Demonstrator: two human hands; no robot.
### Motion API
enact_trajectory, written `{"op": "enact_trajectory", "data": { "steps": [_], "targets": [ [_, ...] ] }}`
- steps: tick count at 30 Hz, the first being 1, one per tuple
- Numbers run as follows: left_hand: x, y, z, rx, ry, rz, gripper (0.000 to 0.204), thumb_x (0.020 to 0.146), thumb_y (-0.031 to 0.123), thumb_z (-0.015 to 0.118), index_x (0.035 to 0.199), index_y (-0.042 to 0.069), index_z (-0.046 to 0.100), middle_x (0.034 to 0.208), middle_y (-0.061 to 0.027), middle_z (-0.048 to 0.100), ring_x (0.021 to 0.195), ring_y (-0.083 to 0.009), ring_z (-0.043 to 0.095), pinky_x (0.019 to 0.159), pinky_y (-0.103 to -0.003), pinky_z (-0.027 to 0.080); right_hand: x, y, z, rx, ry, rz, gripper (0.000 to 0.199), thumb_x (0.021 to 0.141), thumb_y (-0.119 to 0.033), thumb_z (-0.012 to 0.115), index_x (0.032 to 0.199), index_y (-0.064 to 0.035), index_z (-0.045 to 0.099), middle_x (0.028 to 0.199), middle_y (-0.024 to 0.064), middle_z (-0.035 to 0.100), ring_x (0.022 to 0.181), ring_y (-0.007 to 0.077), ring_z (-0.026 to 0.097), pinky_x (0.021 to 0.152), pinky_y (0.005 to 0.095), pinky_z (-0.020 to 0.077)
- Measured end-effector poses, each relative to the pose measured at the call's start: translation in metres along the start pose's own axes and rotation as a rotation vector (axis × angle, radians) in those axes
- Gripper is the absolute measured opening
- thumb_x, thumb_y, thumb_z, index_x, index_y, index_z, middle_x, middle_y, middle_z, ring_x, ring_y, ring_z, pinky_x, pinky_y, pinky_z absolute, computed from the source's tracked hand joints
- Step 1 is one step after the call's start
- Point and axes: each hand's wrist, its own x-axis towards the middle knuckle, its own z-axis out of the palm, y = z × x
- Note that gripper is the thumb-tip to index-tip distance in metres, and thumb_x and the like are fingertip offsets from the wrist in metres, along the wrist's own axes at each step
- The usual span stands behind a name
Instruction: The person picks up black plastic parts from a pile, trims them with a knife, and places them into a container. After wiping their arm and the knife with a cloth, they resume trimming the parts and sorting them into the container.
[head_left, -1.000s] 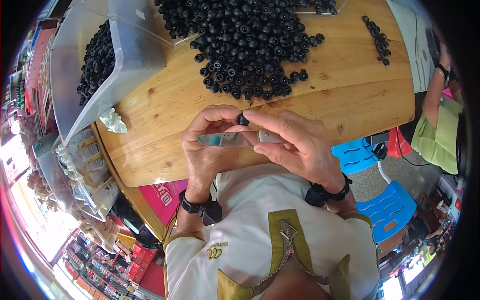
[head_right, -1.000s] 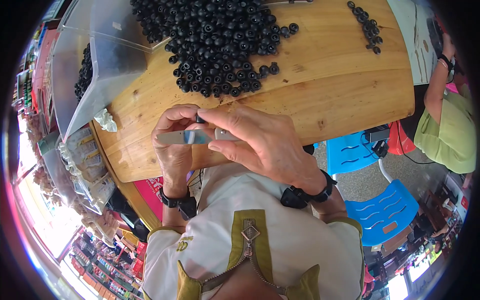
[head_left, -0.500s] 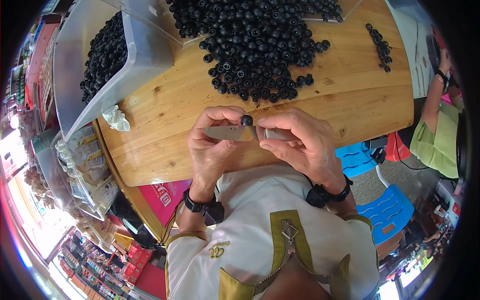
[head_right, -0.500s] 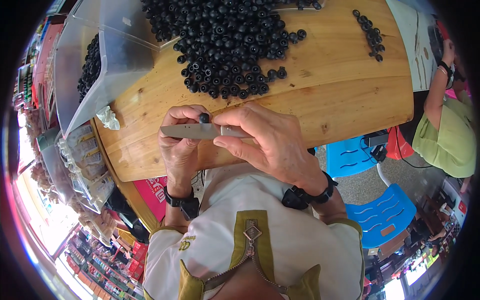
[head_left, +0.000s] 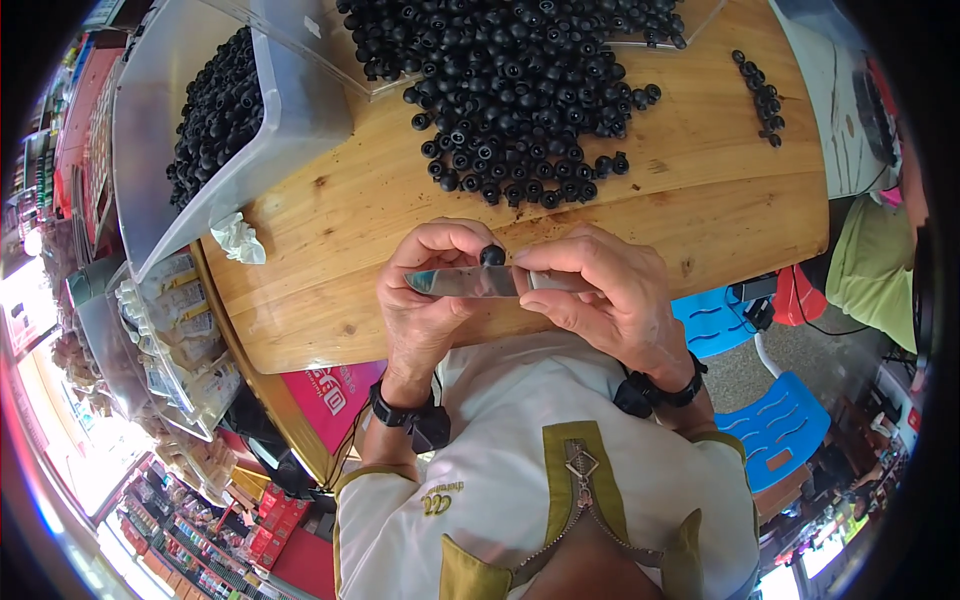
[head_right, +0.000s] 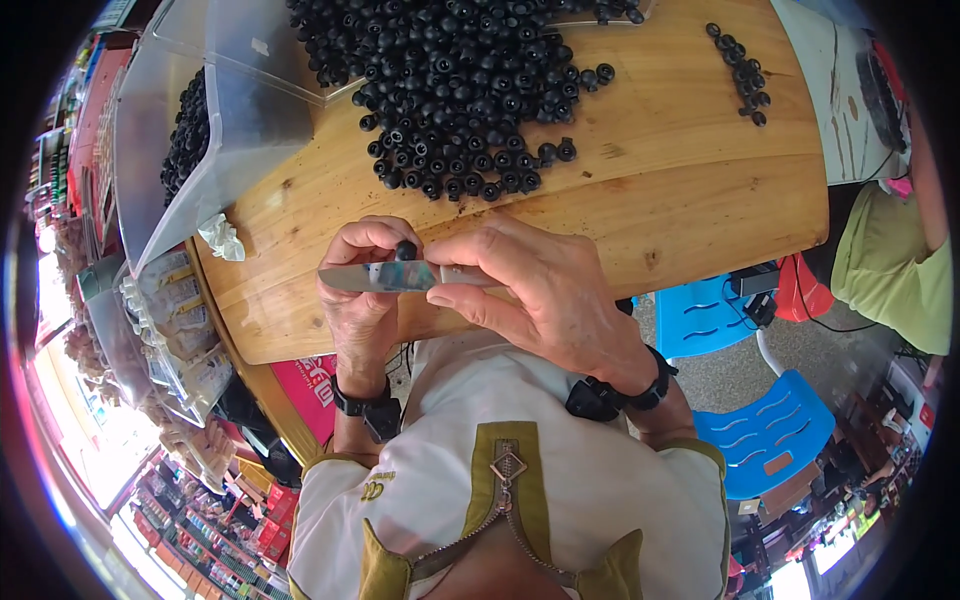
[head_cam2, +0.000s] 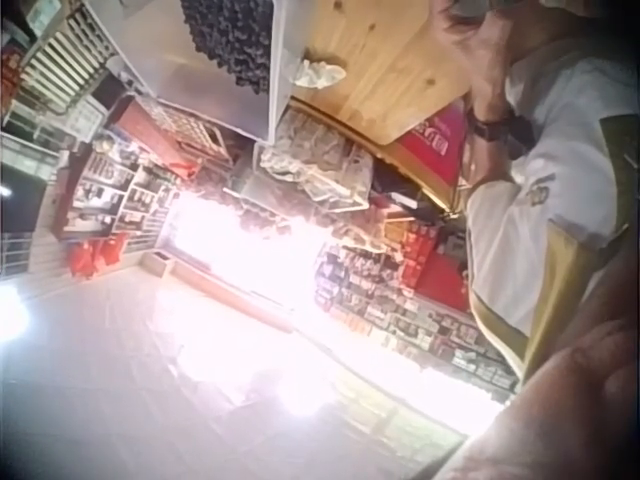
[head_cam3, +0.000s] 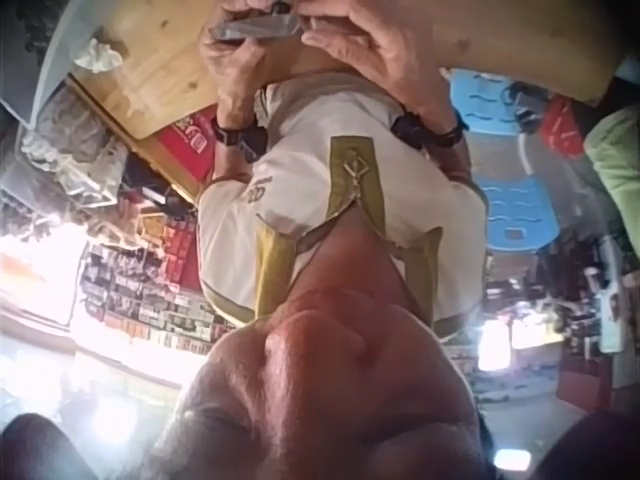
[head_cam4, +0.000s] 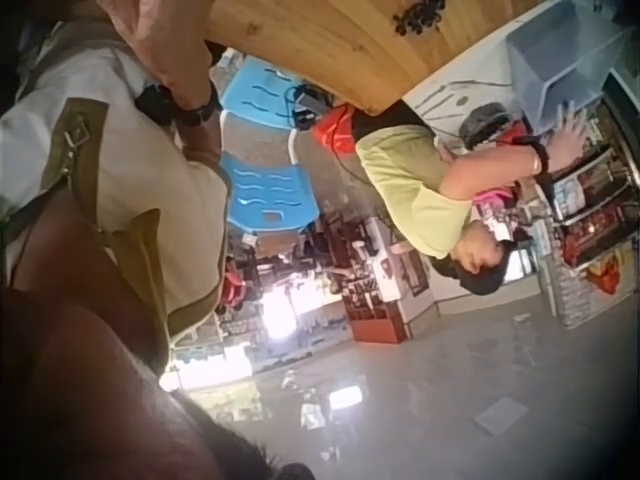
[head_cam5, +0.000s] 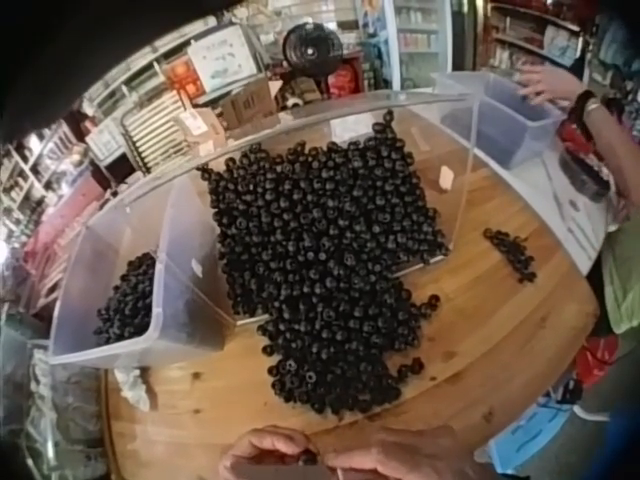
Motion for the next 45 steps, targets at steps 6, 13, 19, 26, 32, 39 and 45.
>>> {"op": "enact_trajectory", "data": {
  "steps": [6,13,19,26,32,39,45],
  "targets": [
    [0.002,0.001,0.002,0.005,0.002,0.036,0.048,0.075,0.022,0.085,0.107,-0.004,0.06,0.106,-0.0105,0.062,0.091,-0.0148,0.062,0.081,-0.028,0.052,-0.001,0.0,-0.001,0.005,0.0,0.024,0.028,0.08,-0.01,0.078,0.105,-0.0055,0.067,0.082,0.0036,0.066,0.064,0.0106,0.06,0.051,0.0238,0.0446],
    [-0.006,0.022,0.001,-0.006,-0.02,0.125,0.025,0.077,0.001,0.073,0.099,0.0,0.06,0.097,-0.0111,0.063,0.083,-0.0155,0.06,0.074,-0.025,0.05,-0.001,0.026,-0.018,-0.057,0.336,0.337,0.016,0.093,-0.006,0.065,0.108,-0.0018,0.065,0.093,0.0035,0.068,0.083,0.008,0.06,0.075,0.0221,0.0475],
    [0.029,0.132,-0.05,0.905,0.548,0.816,0.023,0.084,-0.011,0.065,0.105,-0.002,0.06,0.1,-0.0124,0.066,0.089,-0.014,0.063,0.075,-0.022,0.051,-0.008,0.019,-0.03,0.071,0.418,0.349,0.017,0.096,-0.008,0.061,0.11,0.0012,0.063,0.098,0.0022,0.064,0.09,0.0063,0.056,0.081,0.0199,0.044],
    [0.042,0.13,-0.059,1.439,0.532,0.901,0.028,0.078,-0.008,0.073,0.104,0.002,0.068,0.097,-0.0083,0.067,0.082,-0.0119,0.063,0.068,-0.021,0.05,-0.007,0.018,-0.023,0.093,0.328,0.381,0.018,0.094,-0.006,0.063,0.111,0.0009,0.063,0.1,0.0026,0.065,0.091,0.0073,0.057,0.082,0.0204,0.0442],
    [0.04,0.042,-0.007,1.269,0.0,0.312,0.024,0.077,-0.003,0.073,0.1,0.005,0.07,0.093,-0.0098,0.063,0.081,-0.0244,0.064,0.067,-0.033,0.052,-0.007,0.016,-0.024,0.069,0.31,0.377,0.018,0.093,-0.006,0.063,0.11,0.001,0.063,0.097,0.0044,0.067,0.088,0.0082,0.059,0.081,0.0216,0.0457],
    [0.051,0.025,-0.018,1.285,-0.023,0.267,0.027,0.078,-0.005,0.07,0.102,0.006,0.068,0.093,-0.0096,0.06,0.085,-0.0244,0.063,0.069,-0.033,0.053,-0.009,0.013,-0.02,0.113,0.28,0.337,0.017,0.092,-0.005,0.064,0.108,0.001,0.063,0.095,0.0065,0.068,0.085,0.0092,0.06,0.079,0.0225,0.0473],
    [0.043,0.029,-0.012,1.058,-0.04,0.29,0.025,0.08,-0.009,0.067,0.102,0.002,0.065,0.105,-0.0109,0.063,0.099,-0.0201,0.064,0.079,-0.032,0.054,-0.011,0.015,-0.014,0.091,0.259,0.268,0.02,0.09,-0.01,0.07,0.106,-0.0014,0.063,0.091,0.0073,0.067,0.077,0.0127,0.063,0.067,0.0245,0.0506]
  ]
}}
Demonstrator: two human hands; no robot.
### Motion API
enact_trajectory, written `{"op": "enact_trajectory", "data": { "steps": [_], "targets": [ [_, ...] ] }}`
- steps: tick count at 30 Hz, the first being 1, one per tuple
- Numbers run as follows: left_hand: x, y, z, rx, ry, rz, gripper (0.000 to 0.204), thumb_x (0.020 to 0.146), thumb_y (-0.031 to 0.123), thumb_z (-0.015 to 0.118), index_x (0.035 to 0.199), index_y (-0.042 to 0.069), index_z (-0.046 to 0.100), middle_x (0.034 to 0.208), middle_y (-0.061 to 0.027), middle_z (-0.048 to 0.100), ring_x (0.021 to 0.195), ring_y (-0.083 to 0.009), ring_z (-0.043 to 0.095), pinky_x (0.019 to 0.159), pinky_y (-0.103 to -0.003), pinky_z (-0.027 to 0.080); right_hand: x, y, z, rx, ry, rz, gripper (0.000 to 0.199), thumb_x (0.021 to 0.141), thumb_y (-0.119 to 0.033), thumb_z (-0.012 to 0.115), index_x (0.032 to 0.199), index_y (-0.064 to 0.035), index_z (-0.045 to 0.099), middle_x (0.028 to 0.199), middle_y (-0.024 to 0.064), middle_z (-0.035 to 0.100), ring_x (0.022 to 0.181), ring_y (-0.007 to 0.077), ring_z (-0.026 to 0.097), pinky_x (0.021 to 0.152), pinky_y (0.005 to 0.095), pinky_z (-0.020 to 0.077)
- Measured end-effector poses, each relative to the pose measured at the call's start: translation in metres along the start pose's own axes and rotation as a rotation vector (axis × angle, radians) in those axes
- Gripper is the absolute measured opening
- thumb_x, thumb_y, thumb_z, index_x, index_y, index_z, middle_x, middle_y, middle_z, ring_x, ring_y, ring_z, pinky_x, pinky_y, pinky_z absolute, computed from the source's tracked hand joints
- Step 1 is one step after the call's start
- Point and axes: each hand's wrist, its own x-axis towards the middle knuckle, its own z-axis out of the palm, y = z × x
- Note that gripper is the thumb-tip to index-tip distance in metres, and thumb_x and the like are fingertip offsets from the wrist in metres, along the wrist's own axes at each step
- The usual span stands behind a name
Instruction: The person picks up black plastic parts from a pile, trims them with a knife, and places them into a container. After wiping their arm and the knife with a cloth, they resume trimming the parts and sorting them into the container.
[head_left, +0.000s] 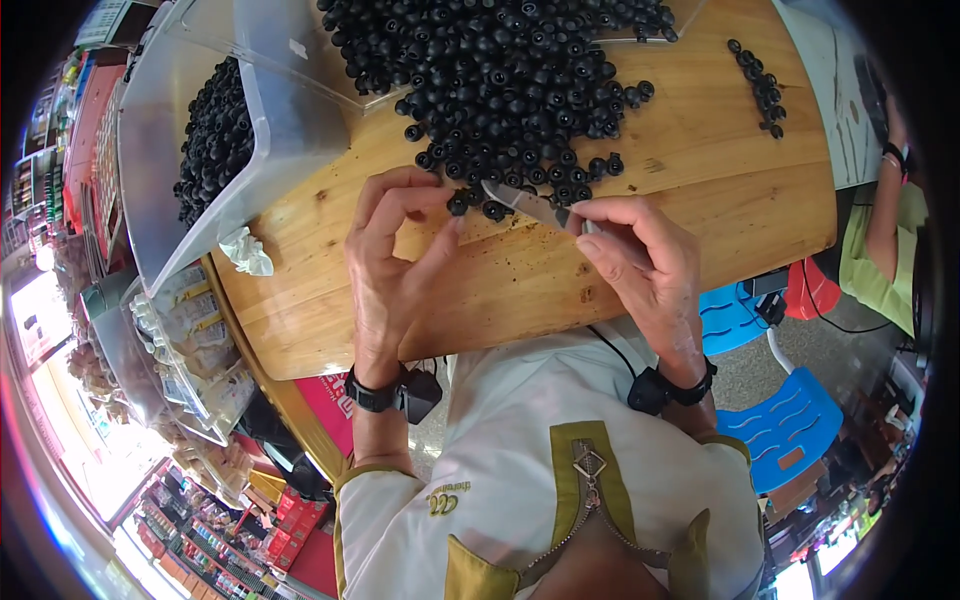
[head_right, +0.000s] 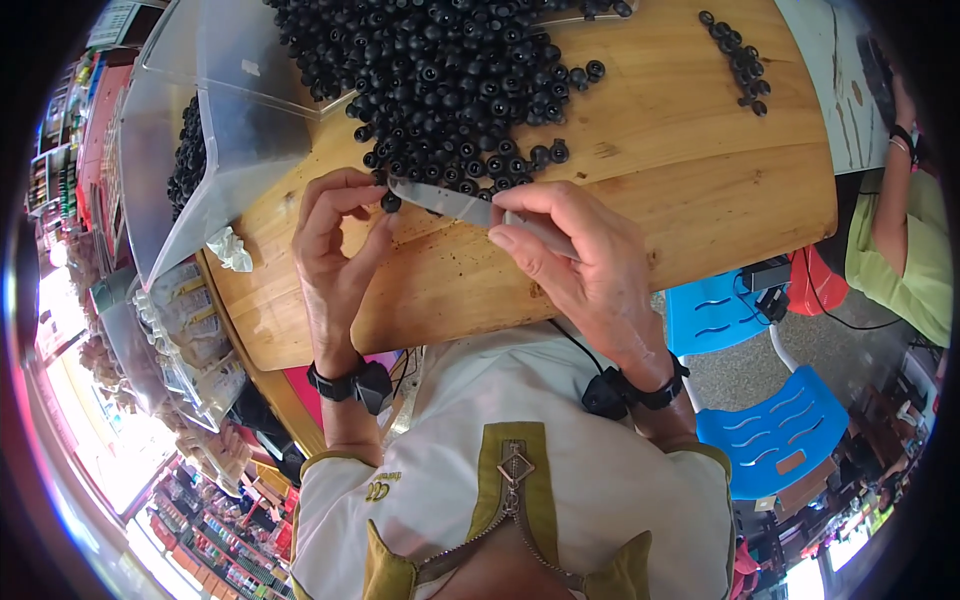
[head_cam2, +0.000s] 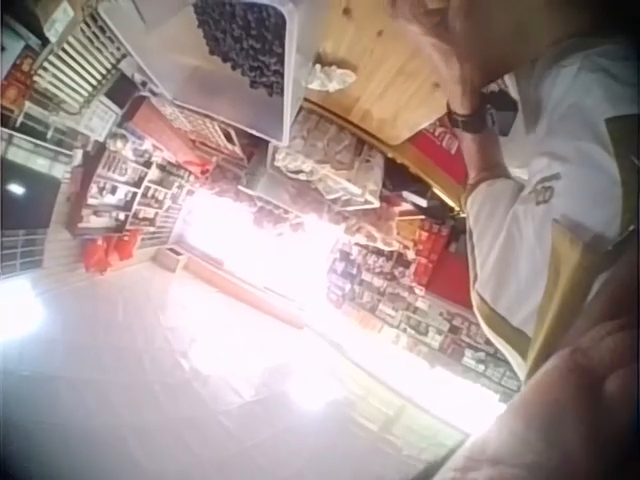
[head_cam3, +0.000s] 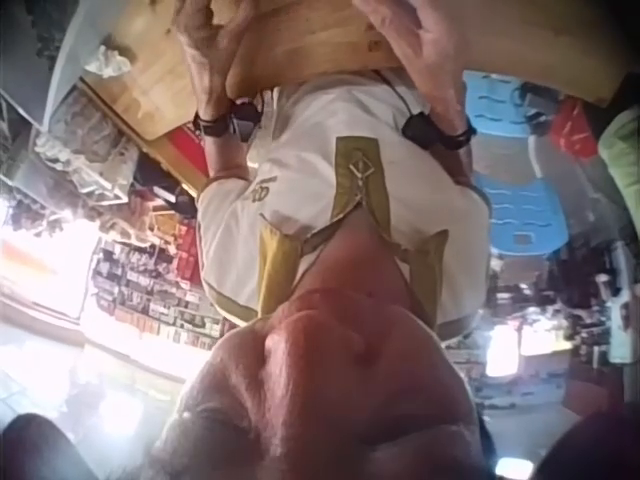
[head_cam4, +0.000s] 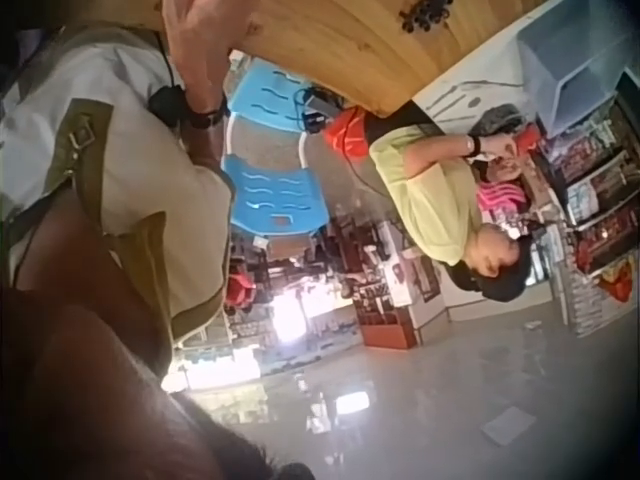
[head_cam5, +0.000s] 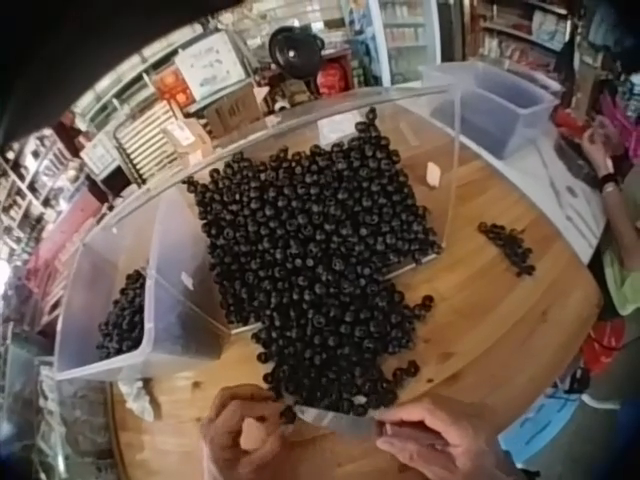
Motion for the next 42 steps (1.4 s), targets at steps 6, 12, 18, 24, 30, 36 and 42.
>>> {"op": "enact_trajectory", "data": {
  "steps": [6,12,18,24,30,36,42],
  "targets": [
    [-0.019,0.002,0.013,-1.053,-0.05,-0.177,0.023,0.086,-0.009,0.062,0.108,-0.002,0.056,0.115,-0.0153,0.062,0.107,-0.0224,0.063,0.095,-0.036,0.053,0.0,-0.012,0.005,0.014,-0.122,-0.001,0.019,0.089,0.0,0.066,0.107,0.0027,0.062,0.094,0.0083,0.067,0.081,0.0084,0.06,0.072,0.0215,0.0494],
    [-0.03,0.005,0.014,-1.208,-0.061,-0.311,0.026,0.086,-0.002,0.068,0.109,-0.001,0.057,0.108,-0.0128,0.064,0.093,-0.0196,0.065,0.086,-0.032,0.053,0.001,-0.017,0.014,0.08,-0.123,-0.019,0.019,0.088,0.0,0.067,0.107,0.002,0.062,0.094,0.0073,0.067,0.076,0.0065,0.058,0.068,0.0211,0.048],
    [-0.035,0.001,0.021,-1.166,-0.041,-0.358,0.036,0.083,0.013,0.077,0.11,-0.002,0.058,0.103,-0.0097,0.065,0.089,-0.0158,0.064,0.081,-0.028,0.052,0.002,-0.018,0.025,-0.066,-0.218,-0.194,0.024,0.084,-0.006,0.072,0.107,-0.0047,0.064,0.085,0.0036,0.065,0.063,0.0101,0.054,0.056,0.0223,0.0435],
    [-0.038,-0.005,0.018,-1.167,-0.051,-0.319,0.043,0.081,0.018,0.08,0.111,-0.004,0.058,0.101,-0.008,0.067,0.089,-0.0136,0.065,0.081,-0.026,0.053,0.003,-0.021,0.025,-0.095,-0.23,-0.213,0.025,0.083,-0.006,0.074,0.106,-0.0051,0.064,0.084,0.0038,0.065,0.066,0.0119,0.06,0.055,0.025,0.0466],
    [-0.038,-0.004,0.017,-1.163,-0.071,-0.335,0.048,0.079,0.023,0.083,0.11,-0.005,0.059,0.101,-0.0087,0.067,0.09,-0.0141,0.065,0.08,-0.025,0.053,0.002,-0.02,0.025,-0.026,-0.208,-0.183,0.024,0.083,-0.005,0.074,0.105,-0.0043,0.065,0.085,0.0044,0.066,0.066,0.0106,0.061,0.055,0.0237,0.0469],
    [-0.038,0.008,0.011,-1.146,-0.037,-0.255,0.032,0.083,0.018,0.074,0.102,-0.001,0.057,0.086,-0.0103,0.061,0.071,-0.0173,0.058,0.064,-0.029,0.048,0.009,-0.009,0.014,-0.205,-0.09,-0.064,0.017,0.089,-0.003,0.067,0.106,-0.002,0.065,0.09,0.0046,0.067,0.08,0.0089,0.061,0.07,0.0227,0.0478],
    [-0.014,0.019,-0.058,-0.525,0.376,0.204,0.023,0.079,-0.004,0.071,0.1,-0.002,0.061,0.091,-0.0129,0.065,0.079,-0.0157,0.063,0.067,-0.028,0.054,0.01,-0.009,-0.016,-0.03,0.138,0.063,0.015,0.094,-0.004,0.061,0.109,0.0014,0.063,0.096,0.004,0.067,0.088,0.0075,0.057,0.081,0.0207,0.0449]
  ]
}}
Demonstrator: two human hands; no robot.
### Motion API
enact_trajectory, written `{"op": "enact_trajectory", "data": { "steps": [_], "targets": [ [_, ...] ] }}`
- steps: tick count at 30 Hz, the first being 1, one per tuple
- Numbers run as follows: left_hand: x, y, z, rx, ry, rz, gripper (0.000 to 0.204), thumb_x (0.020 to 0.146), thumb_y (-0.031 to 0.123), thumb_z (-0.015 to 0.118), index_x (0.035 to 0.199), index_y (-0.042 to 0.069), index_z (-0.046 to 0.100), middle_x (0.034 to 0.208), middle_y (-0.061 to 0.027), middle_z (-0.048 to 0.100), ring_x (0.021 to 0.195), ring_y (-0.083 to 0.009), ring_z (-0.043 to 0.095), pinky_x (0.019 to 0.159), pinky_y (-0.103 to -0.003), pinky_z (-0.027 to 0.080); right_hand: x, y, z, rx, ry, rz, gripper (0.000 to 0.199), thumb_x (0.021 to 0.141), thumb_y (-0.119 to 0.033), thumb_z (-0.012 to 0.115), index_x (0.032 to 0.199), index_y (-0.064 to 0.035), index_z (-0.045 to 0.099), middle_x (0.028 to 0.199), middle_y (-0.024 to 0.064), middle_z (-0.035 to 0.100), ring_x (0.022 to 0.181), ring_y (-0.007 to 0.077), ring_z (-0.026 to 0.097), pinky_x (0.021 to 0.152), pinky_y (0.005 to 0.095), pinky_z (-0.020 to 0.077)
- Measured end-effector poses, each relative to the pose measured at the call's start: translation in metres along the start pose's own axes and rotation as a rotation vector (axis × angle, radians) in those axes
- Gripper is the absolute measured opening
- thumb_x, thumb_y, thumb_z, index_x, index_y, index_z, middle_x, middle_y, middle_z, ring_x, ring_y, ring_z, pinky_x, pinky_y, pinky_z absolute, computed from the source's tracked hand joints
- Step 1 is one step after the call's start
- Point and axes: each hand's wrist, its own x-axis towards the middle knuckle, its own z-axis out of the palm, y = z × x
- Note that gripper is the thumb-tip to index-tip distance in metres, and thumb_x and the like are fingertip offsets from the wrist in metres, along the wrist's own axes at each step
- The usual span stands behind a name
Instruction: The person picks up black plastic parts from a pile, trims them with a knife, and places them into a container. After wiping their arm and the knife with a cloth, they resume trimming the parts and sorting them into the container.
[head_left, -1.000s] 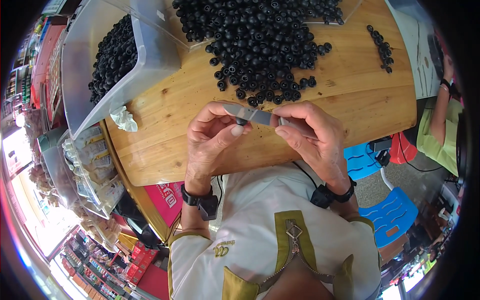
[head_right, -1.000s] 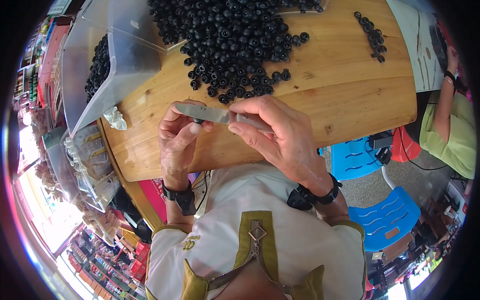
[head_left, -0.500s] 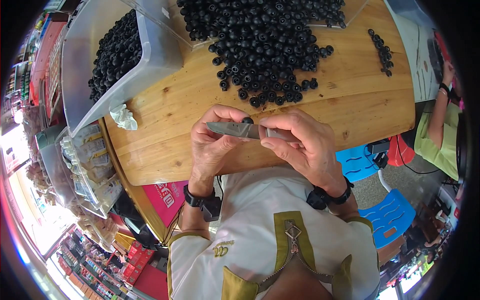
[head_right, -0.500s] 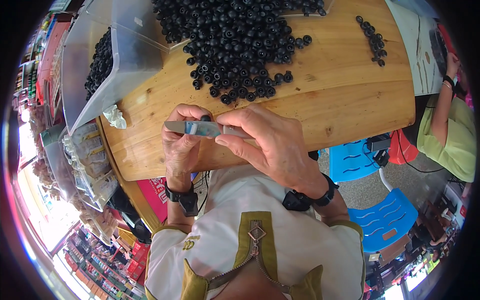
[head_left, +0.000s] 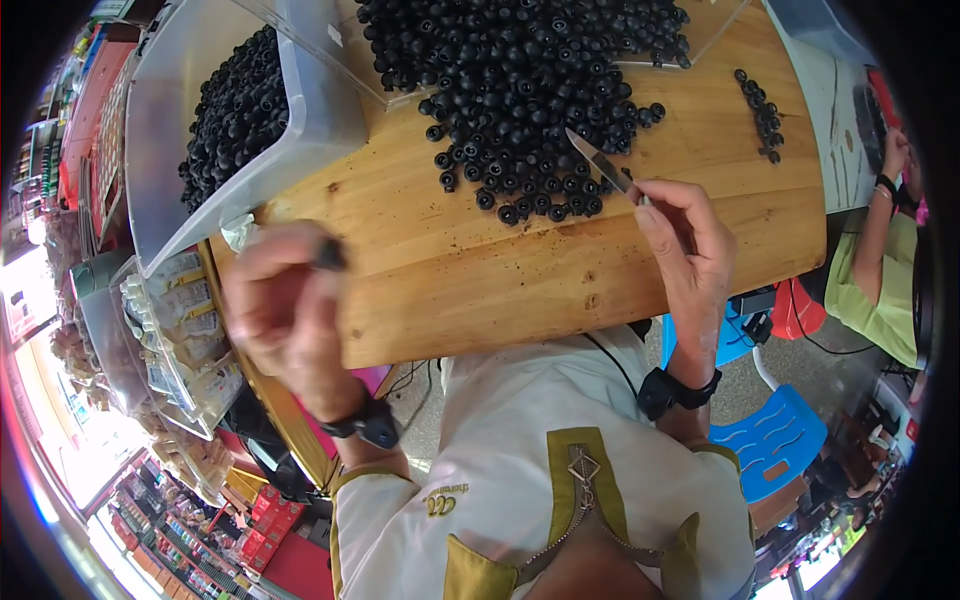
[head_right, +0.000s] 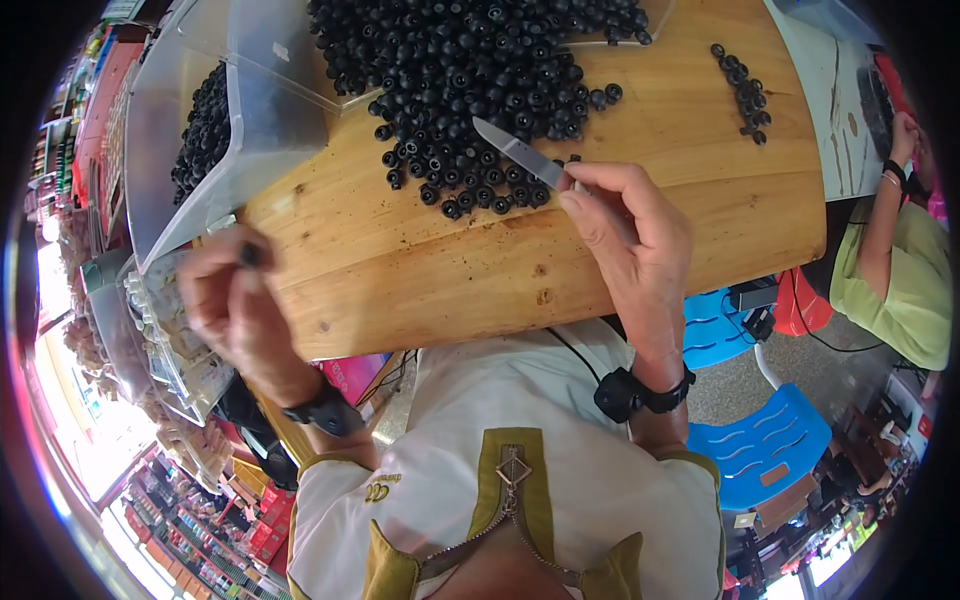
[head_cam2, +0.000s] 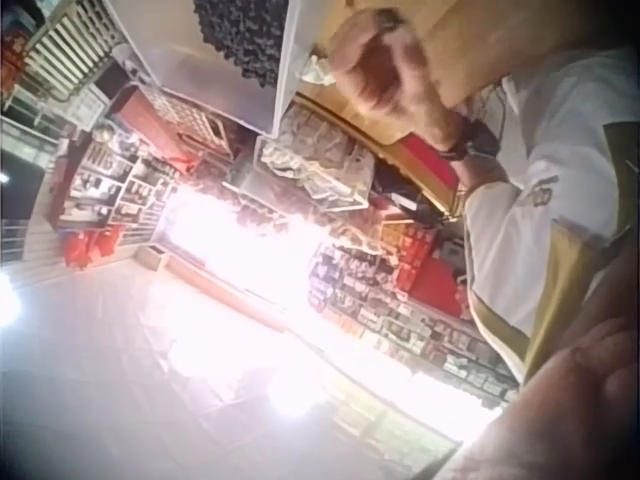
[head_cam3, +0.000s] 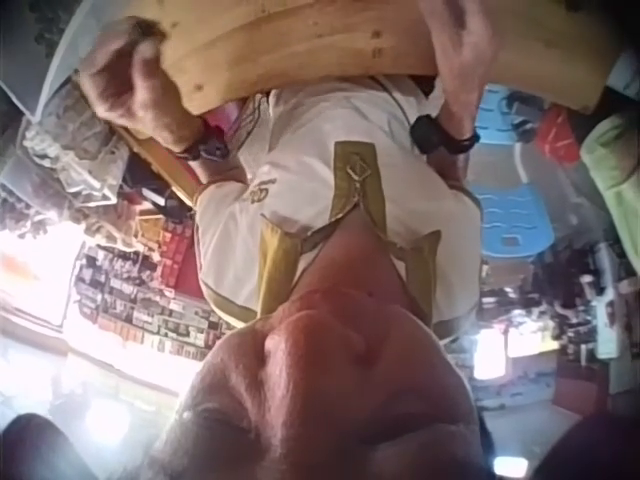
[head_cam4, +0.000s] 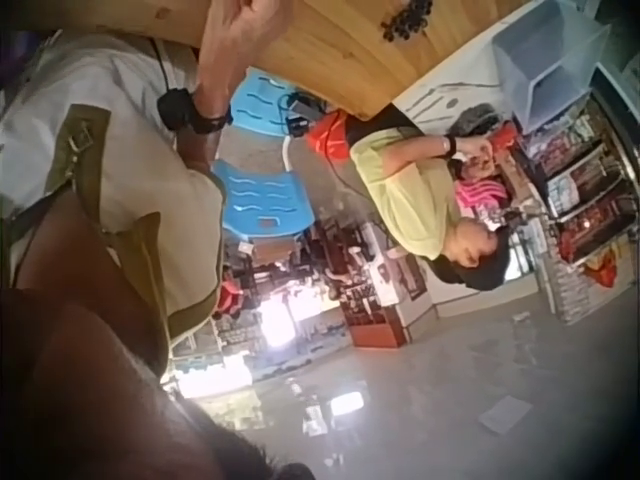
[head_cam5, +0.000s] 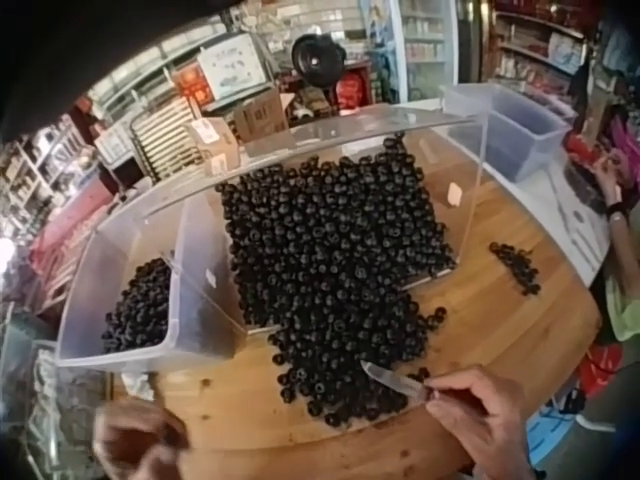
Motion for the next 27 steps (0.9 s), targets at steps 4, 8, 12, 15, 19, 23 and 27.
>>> {"op": "enact_trajectory", "data": {
  "steps": [4,8,12,15,19,23,27],
  "targets": [
    [0.043,0.009,-0.035,0.579,0.312,0.062,0.025,0.085,-0.005,0.07,0.109,-0.003,0.064,0.1,-0.0091,0.067,0.083,-0.0116,0.062,0.079,-0.023,0.05,-0.001,0.002,0.008,0.018,-0.03,-0.001,0.016,0.094,-0.004,0.062,0.109,0.0011,0.063,0.096,0.004,0.067,0.088,0.0075,0.057,0.081,0.0209,0.0451],
    [0.055,-0.003,-0.049,0.894,0.297,0.129,0.027,0.083,-0.003,0.072,0.11,0.0,0.065,0.1,-0.0071,0.067,0.084,-0.0119,0.061,0.077,-0.023,0.049,-0.003,-0.002,0.014,0.003,-0.1,0.023,0.016,0.092,-0.003,0.063,0.108,0.0005,0.063,0.096,0.0046,0.067,0.089,0.0084,0.058,0.081,0.0217,0.0459],
    [0.015,-0.005,-0.006,1.031,0.198,0.262,0.023,0.083,-0.002,0.071,0.105,0.001,0.066,0.099,-0.0075,0.067,0.08,-0.0152,0.061,0.07,-0.025,0.048,-0.004,-0.001,0.014,-0.005,-0.092,0.022,0.016,0.092,-0.002,0.063,0.107,0.0004,0.063,0.096,0.005,0.067,0.088,0.0088,0.059,0.081,0.0218,0.0464],
    [-0.008,-0.021,0.034,0.776,-0.149,-0.148,0.019,0.082,0.003,0.073,0.098,0.0,0.065,0.092,-0.0105,0.065,0.074,-0.0197,0.06,0.065,-0.03,0.047,-0.004,0.001,0.014,0.013,-0.101,0.031,0.017,0.092,-0.004,0.064,0.108,0.0003,0.063,0.096,0.0053,0.067,0.087,0.0085,0.058,0.08,0.0215,0.0464],
    [-0.012,-0.05,0.047,0.767,-0.181,-0.286,0.02,0.082,0.007,0.074,0.094,-0.001,0.061,0.086,-0.0125,0.061,0.076,-0.0229,0.061,0.067,-0.033,0.049,-0.009,-0.003,0.015,0.031,-0.108,0.004,0.017,0.092,-0.005,0.064,0.108,0.0009,0.063,0.096,0.0057,0.067,0.085,0.0086,0.058,0.078,0.0215,0.0465],
    [-0.012,-0.06,0.049,0.747,-0.217,-0.342,0.02,0.083,0.008,0.074,0.093,-0.001,0.059,0.086,-0.0122,0.06,0.078,-0.0243,0.061,0.068,-0.034,0.05,-0.013,-0.002,0.017,0.021,-0.15,0.004,0.018,0.091,-0.005,0.065,0.108,0.0015,0.063,0.095,0.006,0.068,0.083,0.0085,0.059,0.076,0.0217,0.047],
    [-0.013,-0.062,0.047,0.647,-0.187,-0.38,0.022,0.082,0.006,0.073,0.098,-0.001,0.061,0.088,-0.0119,0.061,0.078,-0.0227,0.062,0.069,-0.034,0.05,-0.015,-0.004,0.019,0.049,-0.201,0.005,0.021,0.09,-0.001,0.065,0.11,0.0014,0.063,0.094,0.0061,0.068,0.082,0.007,0.06,0.074,0.0212,0.0478]
  ]
}}
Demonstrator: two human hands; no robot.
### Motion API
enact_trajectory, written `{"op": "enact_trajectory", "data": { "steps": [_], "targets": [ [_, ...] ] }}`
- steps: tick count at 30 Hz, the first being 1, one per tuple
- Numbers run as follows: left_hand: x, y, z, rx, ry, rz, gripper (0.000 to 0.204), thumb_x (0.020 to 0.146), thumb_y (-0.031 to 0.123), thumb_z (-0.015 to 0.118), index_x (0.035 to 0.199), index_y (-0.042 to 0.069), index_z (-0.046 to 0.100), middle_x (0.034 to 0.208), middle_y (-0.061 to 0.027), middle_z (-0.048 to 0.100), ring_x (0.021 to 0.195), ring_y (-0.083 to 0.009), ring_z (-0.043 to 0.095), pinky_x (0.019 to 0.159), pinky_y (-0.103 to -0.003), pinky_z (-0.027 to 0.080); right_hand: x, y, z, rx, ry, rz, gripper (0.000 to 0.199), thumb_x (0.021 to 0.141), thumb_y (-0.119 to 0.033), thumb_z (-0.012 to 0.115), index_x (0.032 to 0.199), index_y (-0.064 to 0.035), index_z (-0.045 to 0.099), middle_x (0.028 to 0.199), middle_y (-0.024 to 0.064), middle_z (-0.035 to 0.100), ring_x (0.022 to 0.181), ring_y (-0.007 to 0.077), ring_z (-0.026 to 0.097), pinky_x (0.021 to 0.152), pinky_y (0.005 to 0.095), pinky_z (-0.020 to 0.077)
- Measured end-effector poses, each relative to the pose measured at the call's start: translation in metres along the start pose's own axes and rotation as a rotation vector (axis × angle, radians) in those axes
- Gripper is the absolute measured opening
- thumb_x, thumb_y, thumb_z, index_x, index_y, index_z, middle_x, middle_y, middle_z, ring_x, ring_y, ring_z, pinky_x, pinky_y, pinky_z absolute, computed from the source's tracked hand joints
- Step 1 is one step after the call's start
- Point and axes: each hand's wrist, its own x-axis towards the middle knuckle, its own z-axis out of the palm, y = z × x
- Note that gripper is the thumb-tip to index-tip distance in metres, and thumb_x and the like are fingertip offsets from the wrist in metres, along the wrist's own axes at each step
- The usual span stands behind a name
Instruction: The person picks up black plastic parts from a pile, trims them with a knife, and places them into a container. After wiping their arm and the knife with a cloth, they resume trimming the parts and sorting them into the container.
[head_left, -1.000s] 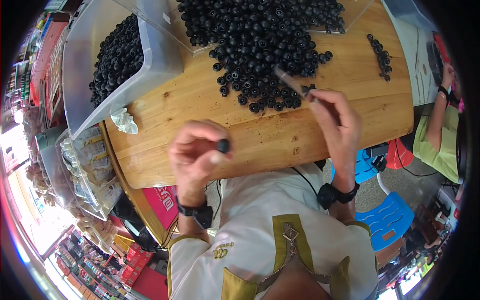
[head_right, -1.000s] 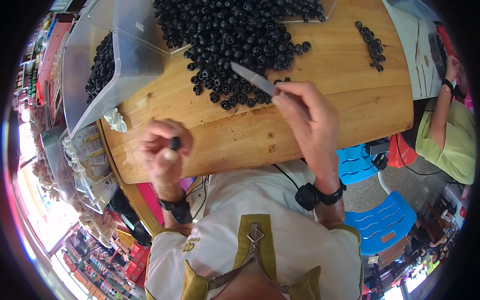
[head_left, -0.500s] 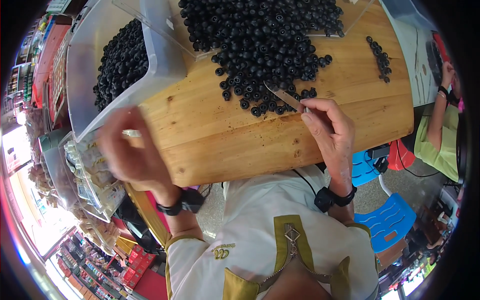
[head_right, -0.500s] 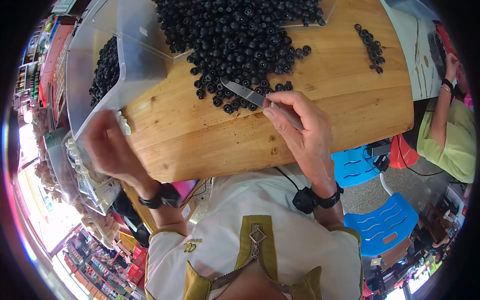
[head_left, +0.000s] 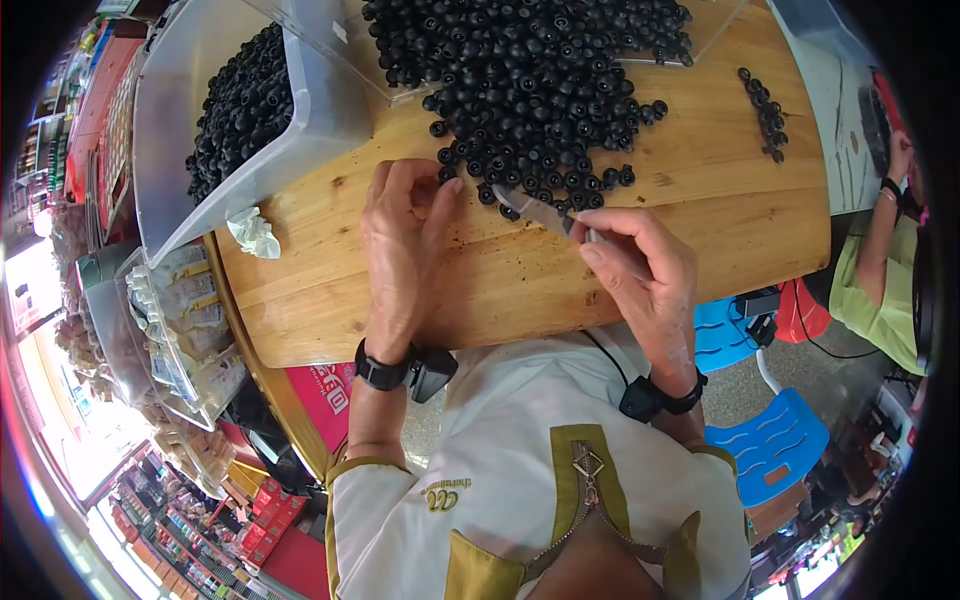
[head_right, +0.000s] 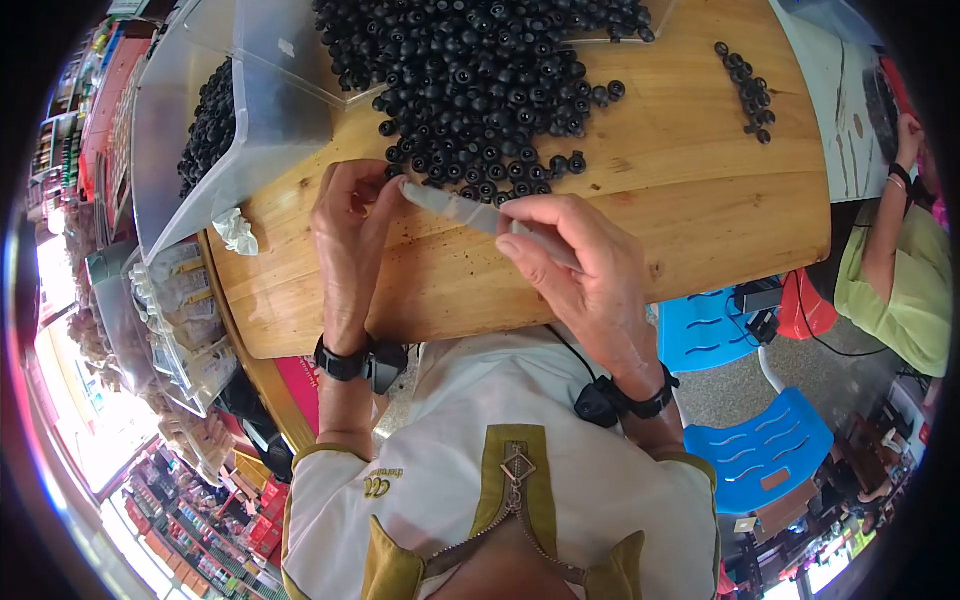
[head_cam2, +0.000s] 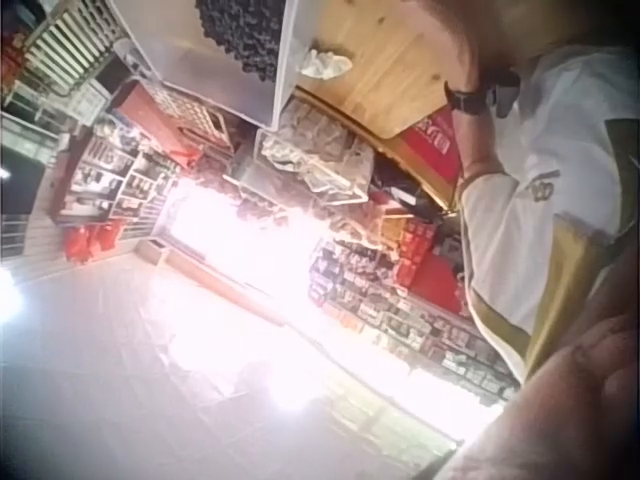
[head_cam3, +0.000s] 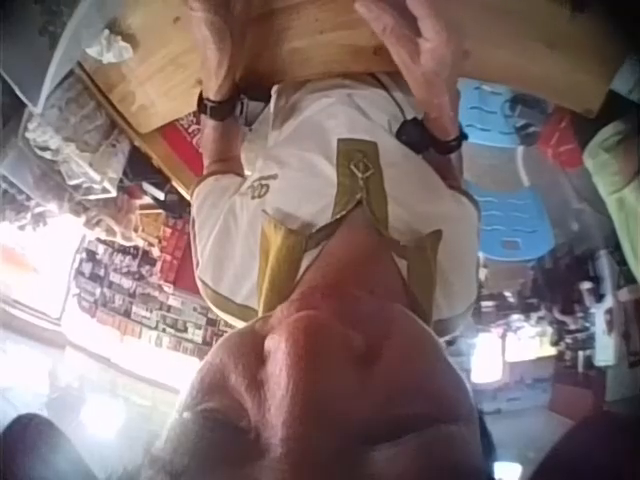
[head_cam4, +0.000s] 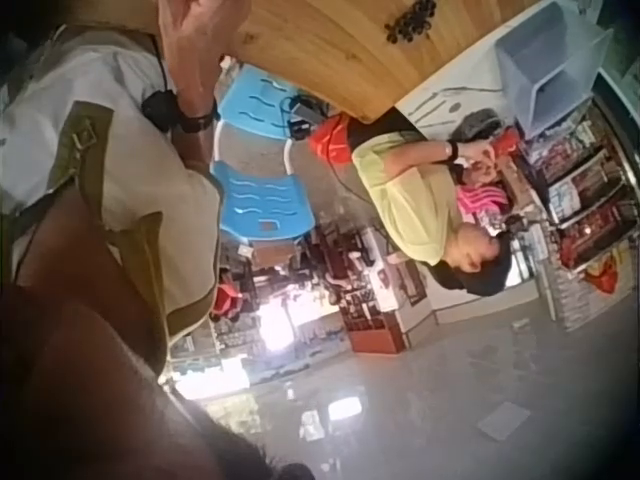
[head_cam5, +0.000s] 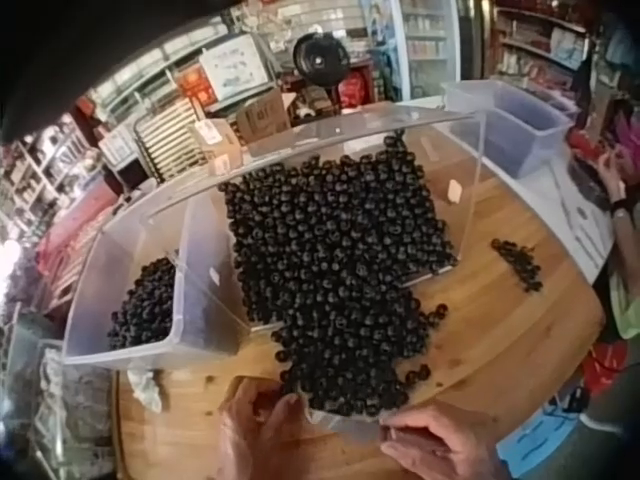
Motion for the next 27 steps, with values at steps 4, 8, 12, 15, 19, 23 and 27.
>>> {"op": "enact_trajectory", "data": {
  "steps": [4,8,12,15,19,23,27],
  "targets": [
    [-0.017,0.012,-0.012,-0.437,-0.072,-0.062,0.024,0.083,-0.002,0.071,0.105,-0.002,0.063,0.097,-0.0081,0.066,0.083,-0.0146,0.064,0.075,-0.027,0.053,0.003,-0.004,0.007,-0.02,-0.088,-0.1,0.031,0.087,0.002,0.068,0.117,-0.0007,0.063,0.095,0.0068,0.067,0.081,0.0068,0.061,0.069,0.0203,0.049],
    [-0.035,0.015,-0.014,-0.874,-0.123,-0.12,0.026,0.082,-0.007,0.069,0.107,-0.002,0.063,0.101,-0.0084,0.065,0.086,-0.014,0.065,0.079,-0.027,0.054,0.007,-0.005,0.021,-0.081,-0.181,-0.227,0.051,0.082,-0.002,0.074,0.13,-0.0079,0.059,0.093,0.0063,0.066,0.076,0.0107,0.064,0.06,0.0228,0.051],
    [-0.041,0.01,-0.009,-1.001,-0.17,-0.102,0.032,0.08,-0.01,0.072,0.109,-0.002,0.062,0.105,-0.0085,0.066,0.093,-0.0122,0.065,0.083,-0.025,0.055,0.009,-0.006,0.027,-0.107,-0.2,-0.322,0.056,0.078,-0.006,0.077,0.131,-0.0084,0.059,0.093,0.0084,0.067,0.074,0.0156,0.064,0.058,0.0278,0.0531],
    [-0.043,0.008,-0.007,-0.997,-0.132,-0.141,0.034,0.079,-0.002,0.077,0.109,-0.002,0.061,0.107,-0.0092,0.065,0.093,-0.0135,0.064,0.084,-0.027,0.054,0.009,-0.008,0.028,-0.129,-0.194,-0.334,0.053,0.078,-0.006,0.078,0.128,-0.0074,0.06,0.094,0.0089,0.068,0.072,0.0168,0.064,0.058,0.0286,0.0535],
    [-0.045,-0.006,-0.005,-1.114,-0.212,-0.093,0.043,0.077,0.011,0.083,0.11,-0.003,0.06,0.108,-0.0098,0.064,0.095,-0.0152,0.063,0.086,-0.029,0.053,0.007,-0.004,0.03,-0.078,-0.162,-0.282,0.035,0.08,-0.006,0.077,0.112,-0.0042,0.063,0.092,0.0071,0.069,0.068,0.0162,0.065,0.057,0.0269,0.0521],
    [-0.044,-0.006,-0.005,-1.111,-0.219,-0.077,0.051,0.075,0.02,0.086,0.111,-0.004,0.059,0.109,-0.0111,0.063,0.097,-0.0166,0.062,0.087,-0.03,0.052,0.008,-0.008,0.025,-0.127,-0.203,-0.262,0.026,0.081,-0.007,0.076,0.104,-0.0037,0.063,0.09,0.0059,0.069,0.067,0.0151,0.065,0.056,0.0258,0.0513],
    [-0.044,-0.003,-0.007,-1.117,-0.234,-0.091,0.052,0.074,0.022,0.086,0.11,-0.004,0.06,0.11,-0.0118,0.063,0.097,-0.0167,0.062,0.086,-0.03,0.052,0.008,-0.008,0.025,-0.112,-0.179,-0.286,0.026,0.082,-0.008,0.076,0.104,-0.0045,0.063,0.089,0.0054,0.069,0.067,0.013,0.065,0.056,0.0246,0.0499]
  ]
}}
